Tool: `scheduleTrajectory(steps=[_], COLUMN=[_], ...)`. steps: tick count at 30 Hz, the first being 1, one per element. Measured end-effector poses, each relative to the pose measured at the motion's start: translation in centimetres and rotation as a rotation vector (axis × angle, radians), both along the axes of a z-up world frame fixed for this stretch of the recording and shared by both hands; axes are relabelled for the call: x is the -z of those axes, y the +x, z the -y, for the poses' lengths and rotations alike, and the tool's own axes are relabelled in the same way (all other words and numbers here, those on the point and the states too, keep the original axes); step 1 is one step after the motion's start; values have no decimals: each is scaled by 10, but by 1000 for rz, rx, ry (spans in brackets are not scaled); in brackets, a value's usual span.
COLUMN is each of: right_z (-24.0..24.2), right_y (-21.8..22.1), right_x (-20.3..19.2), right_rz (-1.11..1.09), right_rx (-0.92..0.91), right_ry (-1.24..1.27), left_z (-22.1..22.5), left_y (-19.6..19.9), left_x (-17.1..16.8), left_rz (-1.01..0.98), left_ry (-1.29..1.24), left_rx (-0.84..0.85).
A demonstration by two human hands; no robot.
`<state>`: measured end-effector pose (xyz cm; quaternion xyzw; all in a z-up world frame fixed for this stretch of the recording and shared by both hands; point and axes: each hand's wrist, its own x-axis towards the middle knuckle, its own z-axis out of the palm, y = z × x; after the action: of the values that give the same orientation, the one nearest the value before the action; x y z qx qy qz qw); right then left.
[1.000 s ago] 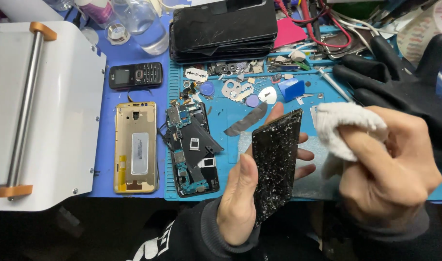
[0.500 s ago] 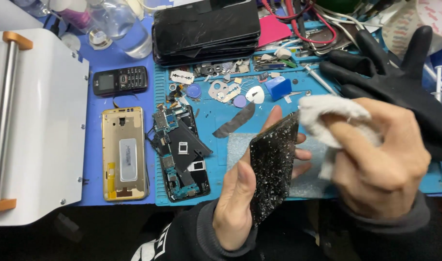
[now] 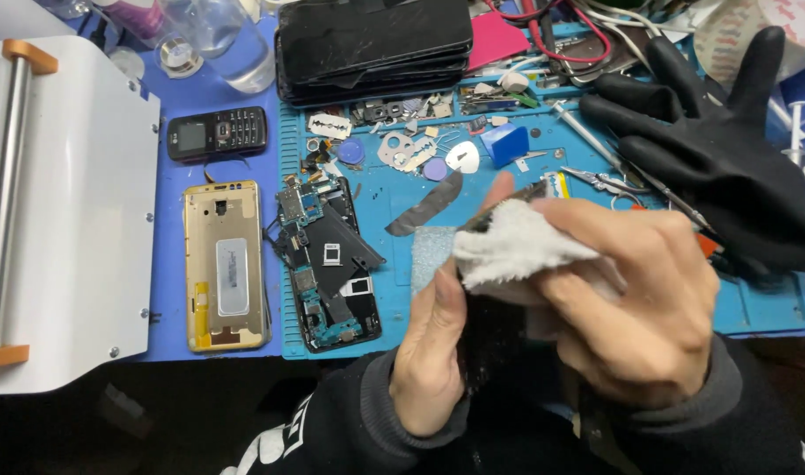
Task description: Cleaning and prepping a smartphone screen for remanufacturing using cleaning solution and a cloth.
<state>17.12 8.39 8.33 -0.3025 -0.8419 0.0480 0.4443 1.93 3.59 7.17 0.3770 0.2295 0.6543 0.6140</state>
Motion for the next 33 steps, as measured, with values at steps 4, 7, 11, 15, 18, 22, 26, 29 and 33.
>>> scheduleTrajectory(steps=[4,7,11,15,18,22,26,29,33], right_z=[-5,-1,-7,-4,-2,-4,1,-5,-1], right_y=[27,29,3,17,3,3,13,2,9], right_x=[15,13,3,7,3,11,4,4,2], right_rz=[128,46,84,169,132,175,227,100,202], right_rx=[-102,16,-2,-155,-53,-257,-378,11,-284], right_ry=[137,47,135,165,158,193,142,167,123], left_z=[-3,-5,5,-3,0,3,-2,7,0], left_y=[-9,-4,0,-11,-3,-12,-17,-4,-14], left_x=[12,8,22,18,15,14,17,23,17], left_rz=[126,75,84,239,184,233,223,247,280], left_ry=[-72,-67,-136,-112,-98,-107,-110,-182,-154], left_rx=[32,-3,-76,26,12,21,2,-115,-52])
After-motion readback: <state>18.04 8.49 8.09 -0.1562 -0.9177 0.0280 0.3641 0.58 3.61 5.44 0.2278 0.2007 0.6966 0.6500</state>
